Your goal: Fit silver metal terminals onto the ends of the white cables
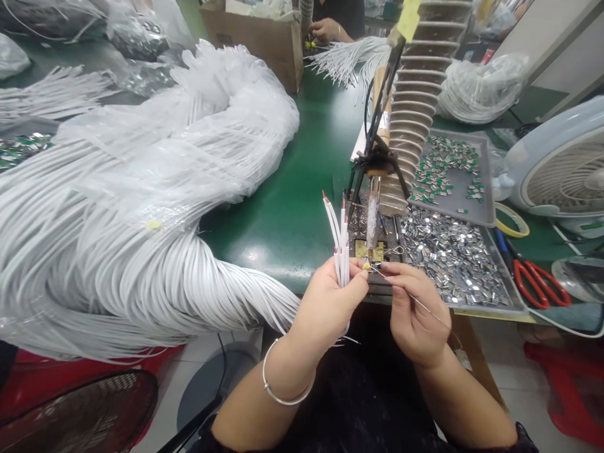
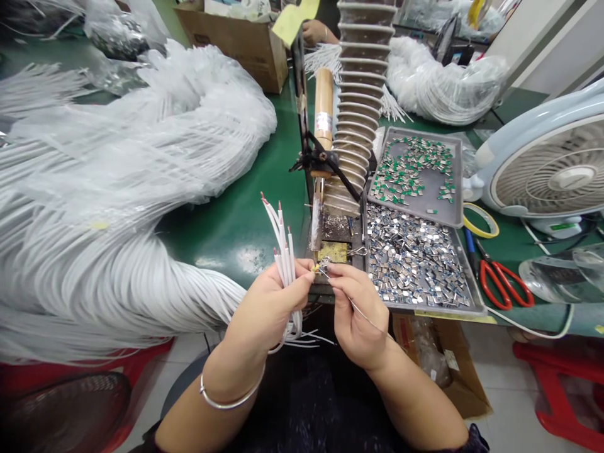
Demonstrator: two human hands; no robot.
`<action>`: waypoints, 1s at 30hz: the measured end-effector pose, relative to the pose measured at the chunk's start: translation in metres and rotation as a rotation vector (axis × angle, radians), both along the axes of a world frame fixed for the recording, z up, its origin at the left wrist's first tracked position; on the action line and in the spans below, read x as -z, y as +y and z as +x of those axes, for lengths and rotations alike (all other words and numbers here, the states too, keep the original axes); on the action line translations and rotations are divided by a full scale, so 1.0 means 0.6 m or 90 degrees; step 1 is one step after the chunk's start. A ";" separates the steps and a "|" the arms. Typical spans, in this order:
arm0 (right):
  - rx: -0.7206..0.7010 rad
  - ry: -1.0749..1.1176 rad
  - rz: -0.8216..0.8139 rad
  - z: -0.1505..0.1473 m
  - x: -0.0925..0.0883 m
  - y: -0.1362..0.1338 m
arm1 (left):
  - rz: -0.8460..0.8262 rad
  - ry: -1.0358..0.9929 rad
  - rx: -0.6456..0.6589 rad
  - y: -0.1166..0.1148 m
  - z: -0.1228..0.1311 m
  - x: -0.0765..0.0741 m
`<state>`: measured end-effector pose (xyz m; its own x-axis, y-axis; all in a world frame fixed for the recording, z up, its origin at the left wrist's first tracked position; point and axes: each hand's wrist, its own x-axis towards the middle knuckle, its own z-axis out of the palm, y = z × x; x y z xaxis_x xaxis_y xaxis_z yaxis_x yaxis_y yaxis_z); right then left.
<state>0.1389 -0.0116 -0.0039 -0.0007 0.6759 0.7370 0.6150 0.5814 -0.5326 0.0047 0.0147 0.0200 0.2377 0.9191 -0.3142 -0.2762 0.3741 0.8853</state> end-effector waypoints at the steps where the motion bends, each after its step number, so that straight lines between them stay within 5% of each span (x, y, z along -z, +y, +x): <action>1: -0.002 0.001 0.002 0.000 0.000 0.001 | 0.001 -0.002 -0.001 0.000 0.000 0.000; 30: -0.012 -0.012 0.010 -0.003 -0.004 0.003 | 0.030 0.008 -0.002 0.002 -0.010 -0.003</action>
<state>0.1371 -0.0100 -0.0016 -0.0271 0.6642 0.7471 0.6131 0.6013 -0.5124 -0.0011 0.0156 0.0217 0.2312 0.9338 -0.2731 -0.2660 0.3307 0.9055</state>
